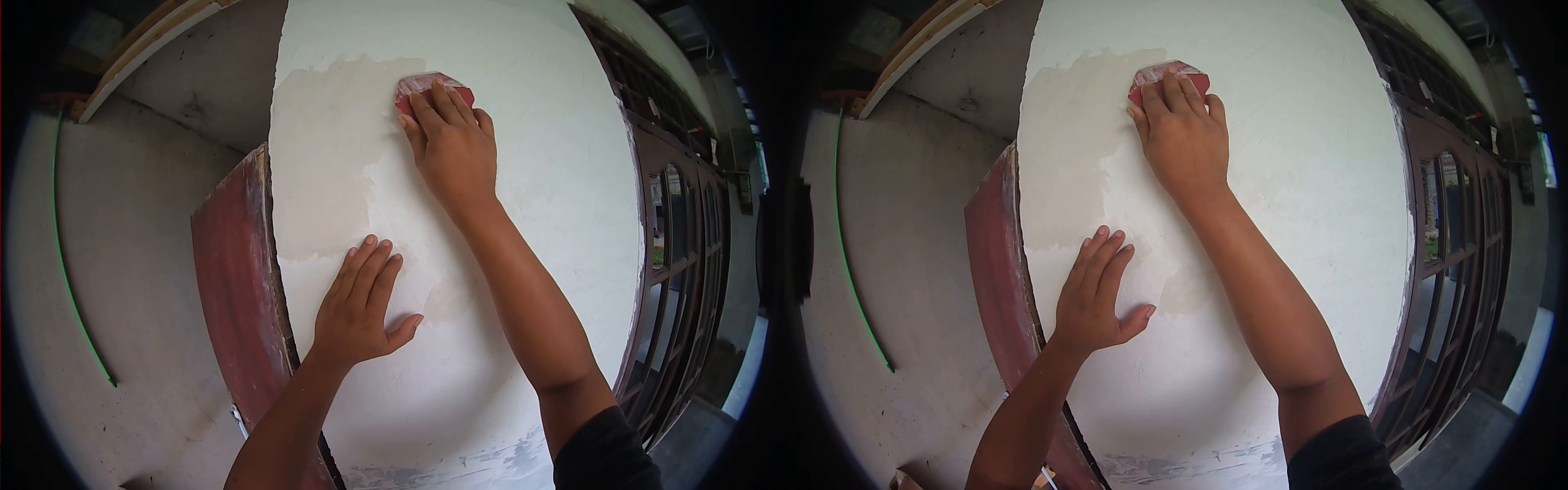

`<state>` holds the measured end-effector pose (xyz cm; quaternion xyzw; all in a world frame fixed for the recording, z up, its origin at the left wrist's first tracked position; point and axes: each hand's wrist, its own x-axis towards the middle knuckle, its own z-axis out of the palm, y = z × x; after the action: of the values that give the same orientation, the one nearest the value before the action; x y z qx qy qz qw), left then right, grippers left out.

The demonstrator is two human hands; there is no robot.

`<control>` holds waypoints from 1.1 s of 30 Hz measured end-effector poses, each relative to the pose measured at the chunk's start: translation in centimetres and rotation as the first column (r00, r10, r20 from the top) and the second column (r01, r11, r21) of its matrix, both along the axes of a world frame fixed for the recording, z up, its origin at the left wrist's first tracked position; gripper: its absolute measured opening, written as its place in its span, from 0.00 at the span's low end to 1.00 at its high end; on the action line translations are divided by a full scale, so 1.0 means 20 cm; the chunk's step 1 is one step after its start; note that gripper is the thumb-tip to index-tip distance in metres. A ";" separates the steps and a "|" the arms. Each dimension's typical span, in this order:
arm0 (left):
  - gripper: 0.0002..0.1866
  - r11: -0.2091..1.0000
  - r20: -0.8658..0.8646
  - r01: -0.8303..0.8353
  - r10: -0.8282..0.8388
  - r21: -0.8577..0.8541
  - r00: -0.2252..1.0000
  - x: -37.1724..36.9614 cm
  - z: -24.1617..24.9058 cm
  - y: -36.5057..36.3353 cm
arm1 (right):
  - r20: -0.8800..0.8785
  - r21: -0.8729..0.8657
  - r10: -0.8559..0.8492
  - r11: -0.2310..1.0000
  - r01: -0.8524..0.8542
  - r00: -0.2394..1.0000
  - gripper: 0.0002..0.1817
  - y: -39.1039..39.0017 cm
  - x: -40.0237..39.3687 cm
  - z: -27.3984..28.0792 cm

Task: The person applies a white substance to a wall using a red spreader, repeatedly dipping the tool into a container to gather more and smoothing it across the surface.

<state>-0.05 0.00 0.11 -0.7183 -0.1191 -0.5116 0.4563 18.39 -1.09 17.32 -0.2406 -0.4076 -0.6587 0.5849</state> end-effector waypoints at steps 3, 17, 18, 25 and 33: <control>0.36 1.000 -0.007 0.010 -0.010 -0.003 1.000 0.01 0.00 0.01 | 0.008 -0.007 0.002 1.000 -0.002 1.000 0.20 0.02 0.00 0.04; 0.38 0.999 -0.016 0.026 -0.027 -0.037 0.999 0.00 0.00 0.00 | 0.011 -0.052 0.036 0.998 -0.035 0.999 0.20 0.04 -0.03 -0.02; 0.38 0.999 -0.011 0.022 -0.022 -0.035 1.000 0.00 0.00 0.00 | 0.016 -0.030 0.032 0.999 -0.032 0.999 0.21 0.03 -0.04 -0.01; 0.38 0.999 -0.013 0.030 -0.031 -0.023 0.999 0.00 -0.01 0.00 | 0.044 -0.020 0.014 1.000 -0.013 0.999 0.19 0.05 -0.04 0.12; 0.38 0.999 -0.006 0.033 -0.034 -0.027 0.999 0.01 -0.01 0.00 | 0.062 0.005 -0.003 1.000 0.003 0.998 0.19 0.05 -0.05 0.12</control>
<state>0.09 0.03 -0.08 -0.7280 -0.1123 -0.5150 0.4383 17.30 -0.05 19.82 -0.2190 -0.4235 -0.6679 0.5715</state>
